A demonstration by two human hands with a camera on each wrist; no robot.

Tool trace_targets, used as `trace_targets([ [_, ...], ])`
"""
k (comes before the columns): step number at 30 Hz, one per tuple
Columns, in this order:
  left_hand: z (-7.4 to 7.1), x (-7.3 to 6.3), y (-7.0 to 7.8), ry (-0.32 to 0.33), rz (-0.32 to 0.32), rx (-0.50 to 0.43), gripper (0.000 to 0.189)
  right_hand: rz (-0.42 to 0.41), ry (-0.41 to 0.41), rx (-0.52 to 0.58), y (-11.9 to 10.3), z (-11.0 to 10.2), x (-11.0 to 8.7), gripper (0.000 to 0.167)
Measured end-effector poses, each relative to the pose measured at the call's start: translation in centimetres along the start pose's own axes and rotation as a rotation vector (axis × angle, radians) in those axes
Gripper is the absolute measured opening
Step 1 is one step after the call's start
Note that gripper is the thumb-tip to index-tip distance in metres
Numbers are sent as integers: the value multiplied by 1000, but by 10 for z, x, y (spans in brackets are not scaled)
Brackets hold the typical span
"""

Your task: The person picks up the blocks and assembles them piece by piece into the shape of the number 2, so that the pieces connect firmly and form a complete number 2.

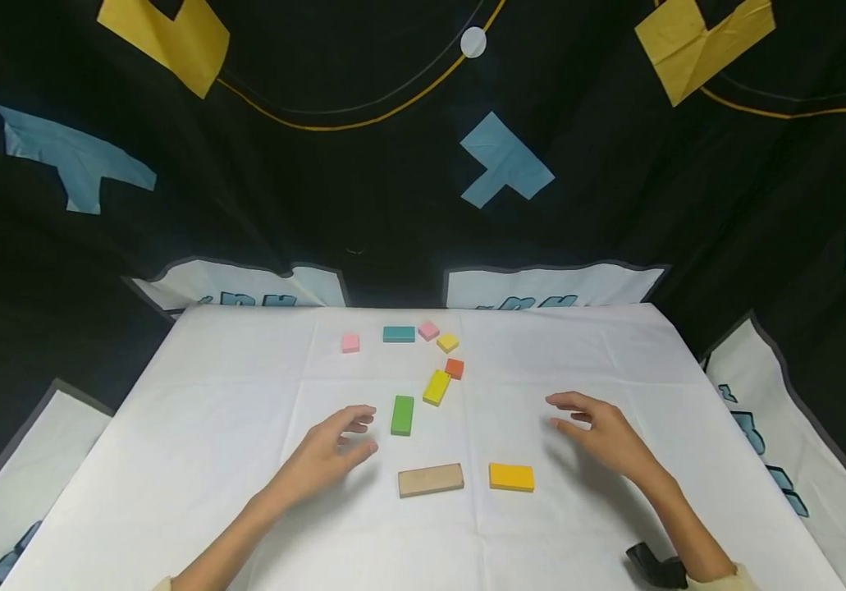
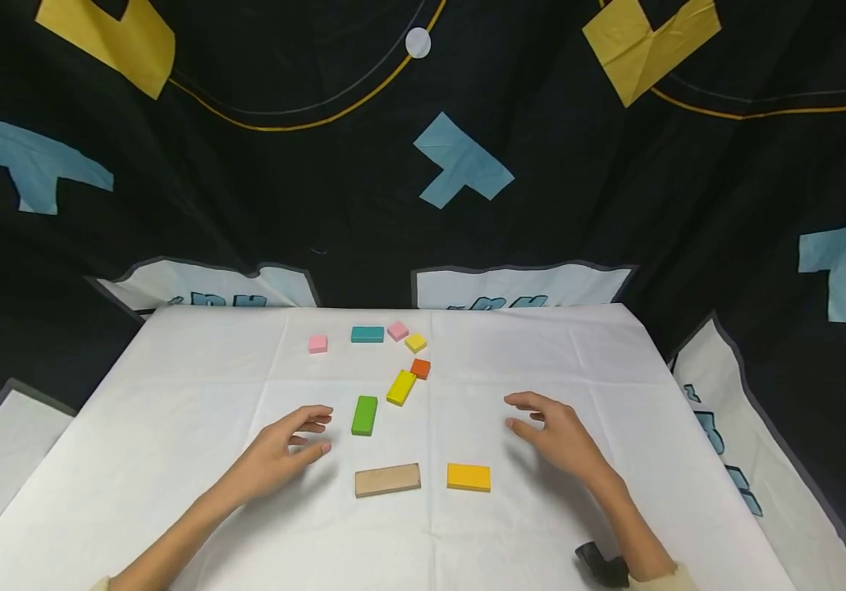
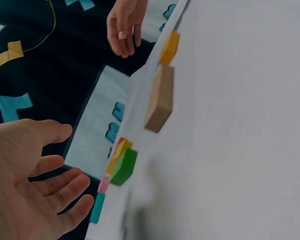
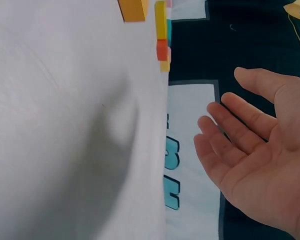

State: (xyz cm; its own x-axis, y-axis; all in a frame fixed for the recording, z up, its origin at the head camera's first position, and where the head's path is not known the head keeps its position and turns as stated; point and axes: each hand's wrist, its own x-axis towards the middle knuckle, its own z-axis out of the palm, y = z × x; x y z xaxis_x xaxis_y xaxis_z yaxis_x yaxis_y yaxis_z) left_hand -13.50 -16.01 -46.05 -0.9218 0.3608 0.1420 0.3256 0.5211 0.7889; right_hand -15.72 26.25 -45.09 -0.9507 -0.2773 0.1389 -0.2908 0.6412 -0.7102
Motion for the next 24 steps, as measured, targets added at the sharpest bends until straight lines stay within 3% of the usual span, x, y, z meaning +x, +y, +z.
trace_targets([
  [8, 20, -3, 3, -86, -10, -56, 47, 65, -162, 229, -1, 13, -5, 41],
  [15, 37, -6, 3, -168, 11, -72, 49, 122, -325, 342, -2, 24, -8, 49],
  [24, 51, -9, 4, -194, -12, -90, 51, 160, -393, 321, -3, 37, -11, 50],
])
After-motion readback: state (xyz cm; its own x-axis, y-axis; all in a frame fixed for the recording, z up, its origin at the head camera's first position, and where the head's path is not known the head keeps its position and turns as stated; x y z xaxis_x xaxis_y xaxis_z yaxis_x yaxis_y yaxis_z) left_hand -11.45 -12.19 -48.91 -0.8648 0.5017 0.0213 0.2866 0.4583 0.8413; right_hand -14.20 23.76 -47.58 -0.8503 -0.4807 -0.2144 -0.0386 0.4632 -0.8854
